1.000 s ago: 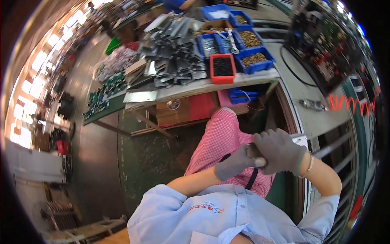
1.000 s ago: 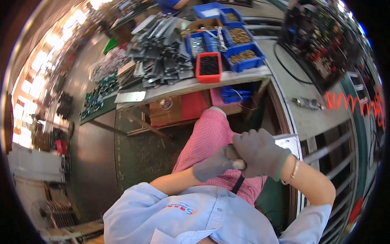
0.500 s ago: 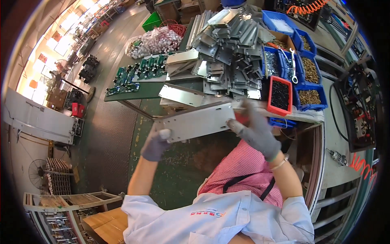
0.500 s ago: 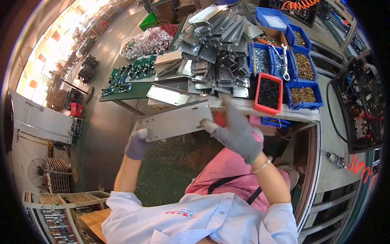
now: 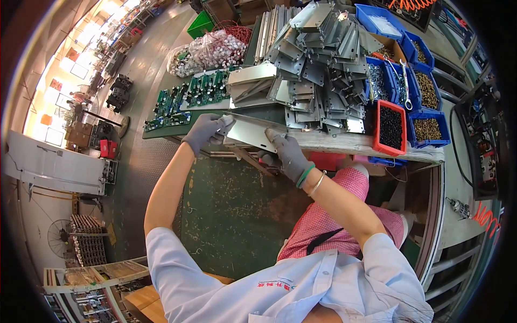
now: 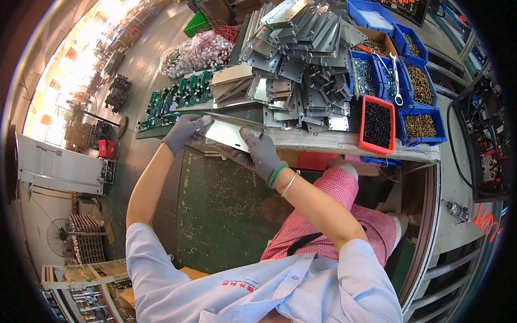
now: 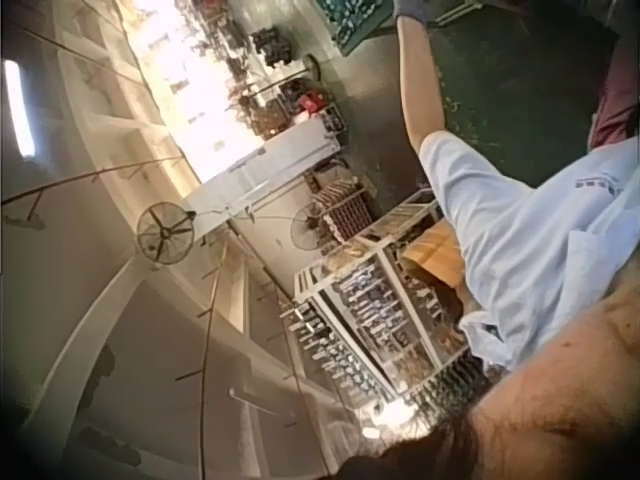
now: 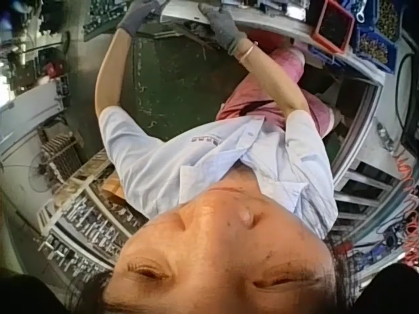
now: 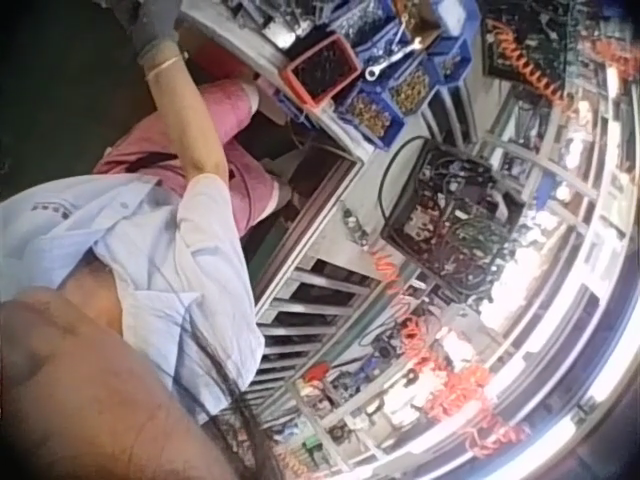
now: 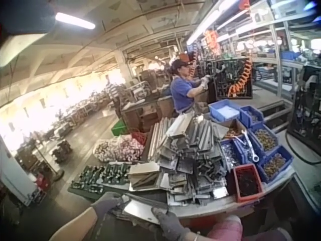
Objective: The person assembles metal components by stacking metal plates and metal housing, then securing them with screws using an air screwdriver at a factory workbench.
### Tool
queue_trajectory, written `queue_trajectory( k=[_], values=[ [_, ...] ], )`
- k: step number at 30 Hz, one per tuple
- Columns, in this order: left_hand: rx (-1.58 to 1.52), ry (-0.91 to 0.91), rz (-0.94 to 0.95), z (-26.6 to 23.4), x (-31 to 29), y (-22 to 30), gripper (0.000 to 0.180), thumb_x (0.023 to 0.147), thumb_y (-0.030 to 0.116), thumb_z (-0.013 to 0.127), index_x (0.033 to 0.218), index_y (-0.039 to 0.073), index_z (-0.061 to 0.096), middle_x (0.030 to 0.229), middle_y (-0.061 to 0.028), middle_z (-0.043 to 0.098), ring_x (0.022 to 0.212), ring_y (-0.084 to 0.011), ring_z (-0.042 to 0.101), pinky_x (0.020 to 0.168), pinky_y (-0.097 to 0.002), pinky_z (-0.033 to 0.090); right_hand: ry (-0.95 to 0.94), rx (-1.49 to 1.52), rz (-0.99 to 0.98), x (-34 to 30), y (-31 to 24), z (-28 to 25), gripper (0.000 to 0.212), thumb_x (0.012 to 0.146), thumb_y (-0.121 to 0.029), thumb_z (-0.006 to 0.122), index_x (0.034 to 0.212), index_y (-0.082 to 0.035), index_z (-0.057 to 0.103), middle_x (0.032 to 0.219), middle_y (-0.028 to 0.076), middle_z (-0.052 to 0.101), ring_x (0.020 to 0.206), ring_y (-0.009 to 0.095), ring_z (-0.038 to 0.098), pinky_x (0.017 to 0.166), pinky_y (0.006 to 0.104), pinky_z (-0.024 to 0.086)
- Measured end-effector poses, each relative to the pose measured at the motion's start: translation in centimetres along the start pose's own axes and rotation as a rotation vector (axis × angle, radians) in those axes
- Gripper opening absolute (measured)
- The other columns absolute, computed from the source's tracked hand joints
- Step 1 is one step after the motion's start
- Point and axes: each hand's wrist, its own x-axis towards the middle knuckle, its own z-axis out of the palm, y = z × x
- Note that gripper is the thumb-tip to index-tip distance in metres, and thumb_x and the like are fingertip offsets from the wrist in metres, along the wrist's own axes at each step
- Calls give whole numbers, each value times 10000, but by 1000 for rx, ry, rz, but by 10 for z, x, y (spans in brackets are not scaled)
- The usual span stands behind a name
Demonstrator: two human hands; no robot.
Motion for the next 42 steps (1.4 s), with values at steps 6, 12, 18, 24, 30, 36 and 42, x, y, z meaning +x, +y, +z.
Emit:
queue_trajectory(
  k=[6,12,18,24,30,36,42],
  values=[
    [309,96,-13,6,21,-2,413,846,360,674,914,-46,638,738,-97,654,556,-135,618,511,-269,526,-193,-74,199,-1,-7,-19,375,933,-332,552,1113,-3,544,922,151,658,754,204,669,577,273,566],
    [622,358,126,40,6,-17,459,873,407,596,1060,-11,562,921,-195,625,732,-293,662,646,-383,536,-172,-1034,29,2,-29,-33,436,911,-383,545,1028,32,613,887,200,663,780,297,677,674,383,562],
    [965,447,122,44,12,-14,490,899,501,480,1029,35,557,1042,-226,565,888,-404,626,736,-473,514,64,-1667,-405,-4,-13,-27,545,918,-489,482,764,0,668,748,204,637,720,338,646,634,433,509],
    [1065,451,90,41,7,9,537,857,541,530,1039,38,570,1009,-226,607,915,-403,625,759,-482,501,54,-1464,-437,-18,-25,-40,516,898,-502,498,864,-16,669,754,204,634,752,368,630,686,448,497],
    [1124,560,357,37,9,113,649,836,611,515,1079,9,531,983,-261,614,955,-415,605,806,-518,469,-28,-1165,-477,-78,-48,-62,461,880,-478,545,916,-31,648,737,154,642,716,300,643,660,391,495],
    [706,522,826,42,94,252,830,756,685,589,1135,-49,516,983,-259,612,951,-348,618,814,-460,475,121,-595,-948,-87,-147,-88,326,877,-357,612,956,-41,627,734,56,614,668,113,578,622,280,477],
    [-42,-136,144,42,154,284,997,707,768,570,1373,49,387,1381,-200,439,1221,-333,454,1010,-501,338,223,-537,-715,-22,-285,-121,542,871,-482,583,1008,41,616,891,107,634,750,165,612,689,297,500]
  ],
)
